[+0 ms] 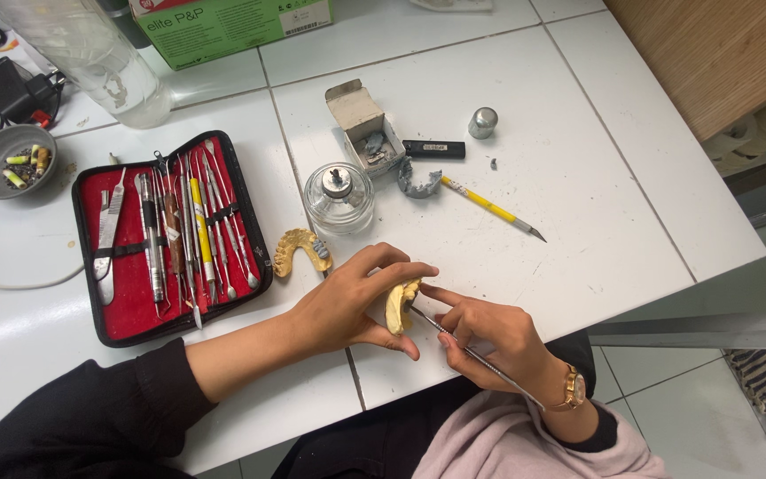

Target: The person holds a yellow dental stone model of an upper jaw in one hand and uses a metal waxing instrument to add and shape gray wax around the metal framework on the model. They periodically dip the instrument tip near a small glass dish and rotate the model to work on different areas.

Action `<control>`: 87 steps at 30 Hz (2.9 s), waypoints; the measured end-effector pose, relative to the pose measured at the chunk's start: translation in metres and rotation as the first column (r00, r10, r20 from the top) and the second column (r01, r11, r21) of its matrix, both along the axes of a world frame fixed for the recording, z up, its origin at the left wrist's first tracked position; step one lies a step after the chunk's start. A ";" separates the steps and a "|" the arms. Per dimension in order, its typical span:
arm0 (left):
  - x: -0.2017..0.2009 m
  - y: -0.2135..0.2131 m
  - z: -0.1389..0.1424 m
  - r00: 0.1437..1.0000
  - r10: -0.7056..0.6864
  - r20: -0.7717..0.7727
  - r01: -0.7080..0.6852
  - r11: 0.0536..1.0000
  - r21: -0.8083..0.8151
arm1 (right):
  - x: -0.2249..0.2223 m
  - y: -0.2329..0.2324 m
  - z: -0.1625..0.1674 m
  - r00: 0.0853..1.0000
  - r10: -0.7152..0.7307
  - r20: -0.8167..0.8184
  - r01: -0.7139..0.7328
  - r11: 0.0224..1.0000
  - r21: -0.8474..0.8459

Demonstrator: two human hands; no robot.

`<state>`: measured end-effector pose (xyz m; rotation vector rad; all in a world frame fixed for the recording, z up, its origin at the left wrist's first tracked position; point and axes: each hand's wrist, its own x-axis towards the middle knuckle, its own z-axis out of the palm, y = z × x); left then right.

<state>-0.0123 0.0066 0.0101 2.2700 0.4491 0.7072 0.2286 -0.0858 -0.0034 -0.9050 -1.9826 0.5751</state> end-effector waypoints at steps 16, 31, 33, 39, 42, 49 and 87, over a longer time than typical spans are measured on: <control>0.000 0.000 0.000 1.000 0.000 -0.003 0.000 1.000 0.003 | 0.001 -0.001 0.000 1.000 -0.001 0.017 0.001 1.000 -0.013; -0.001 0.000 0.000 1.000 -0.004 -0.010 0.004 1.000 0.004 | 0.002 -0.001 -0.003 1.000 -0.003 0.031 0.003 1.000 0.017; -0.001 0.000 -0.001 1.000 -0.001 -0.009 0.001 1.000 -0.001 | 0.002 -0.002 -0.001 0.999 0.000 0.043 0.000 1.000 0.007; 0.000 0.000 -0.001 1.000 -0.004 -0.015 0.004 1.000 -0.002 | 0.002 -0.002 0.000 0.999 0.005 0.054 -0.004 1.000 -0.019; -0.001 0.000 -0.001 1.000 -0.001 -0.017 0.001 1.000 0.002 | 0.001 -0.001 -0.001 0.999 0.008 0.039 -0.008 1.000 -0.002; 0.000 0.000 -0.002 1.000 0.004 -0.016 -0.004 1.000 0.016 | 0.002 -0.001 0.001 0.998 0.018 0.052 -0.016 0.999 -0.031; 0.000 0.000 -0.002 1.000 0.008 -0.024 -0.007 1.000 0.014 | 0.000 -0.001 0.007 0.999 0.039 0.029 -0.039 0.999 -0.016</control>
